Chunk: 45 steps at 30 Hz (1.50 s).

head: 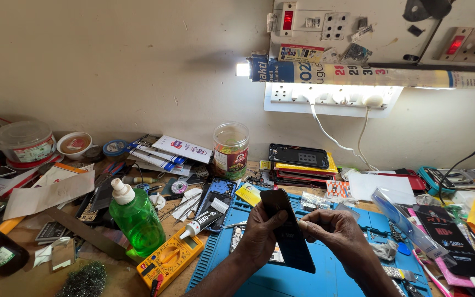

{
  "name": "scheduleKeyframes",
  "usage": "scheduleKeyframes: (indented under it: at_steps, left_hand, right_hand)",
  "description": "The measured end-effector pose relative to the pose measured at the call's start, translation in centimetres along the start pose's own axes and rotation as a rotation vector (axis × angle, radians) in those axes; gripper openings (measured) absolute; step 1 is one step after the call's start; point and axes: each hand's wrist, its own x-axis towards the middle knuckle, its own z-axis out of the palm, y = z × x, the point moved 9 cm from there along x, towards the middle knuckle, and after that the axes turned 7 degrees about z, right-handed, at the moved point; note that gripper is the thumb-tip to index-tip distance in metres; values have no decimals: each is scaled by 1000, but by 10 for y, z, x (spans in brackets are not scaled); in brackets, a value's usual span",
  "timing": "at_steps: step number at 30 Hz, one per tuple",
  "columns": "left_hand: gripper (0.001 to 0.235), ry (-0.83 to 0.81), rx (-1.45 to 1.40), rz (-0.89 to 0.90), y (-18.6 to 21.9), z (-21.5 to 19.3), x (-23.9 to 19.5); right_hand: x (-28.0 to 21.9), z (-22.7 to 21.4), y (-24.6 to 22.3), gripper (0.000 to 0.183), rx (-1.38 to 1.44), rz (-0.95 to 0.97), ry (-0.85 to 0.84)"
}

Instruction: The person uses a red-handled screwdriver to loosen screws on a disassembled smartphone placed on a blue mat. They then remove the old battery, pick up a new battery, and peel off the protective film from its adhesive side. The person aligns and places the new battery into the phone chassis.

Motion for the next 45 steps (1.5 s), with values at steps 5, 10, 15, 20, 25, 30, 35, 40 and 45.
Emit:
scheduleKeyframes:
  at_steps: [5,10,15,20,25,30,35,40,45]
  left_hand:
    - [34,45,45,-29,-3,-6,1]
    - [36,62,58,-50,-6,-6,0]
    - [37,67,82,-61,-6,-6,0]
    - [38,98,66,-50,-6,-5,1]
    - [34,94,78,-66,-6,-4,1]
    - [31,110,74,-70,-8,-8,2]
    - [31,121,91,-79,-9,-10,1]
    - [31,110,97,-78,-9,-10,1]
    - [33,144,101,-97,-12,-14,1]
  right_hand:
    - [3,-1,7,27,30,9,-8]
    - [7,-3,16,25,79,39,-24]
    - [9,-5,25,26,109,57,-17]
    - [9,-7,29,28,69,-2,-30]
    - [18,-10,42,25,96,45,-28]
    - [25,-11,56,26,136,90,-35]
    - [27,-13,63,26,155,102,-37]
    - [32,-17,71,26,176,115,-30]
    - [36,-19,76,25,200,86,-65]
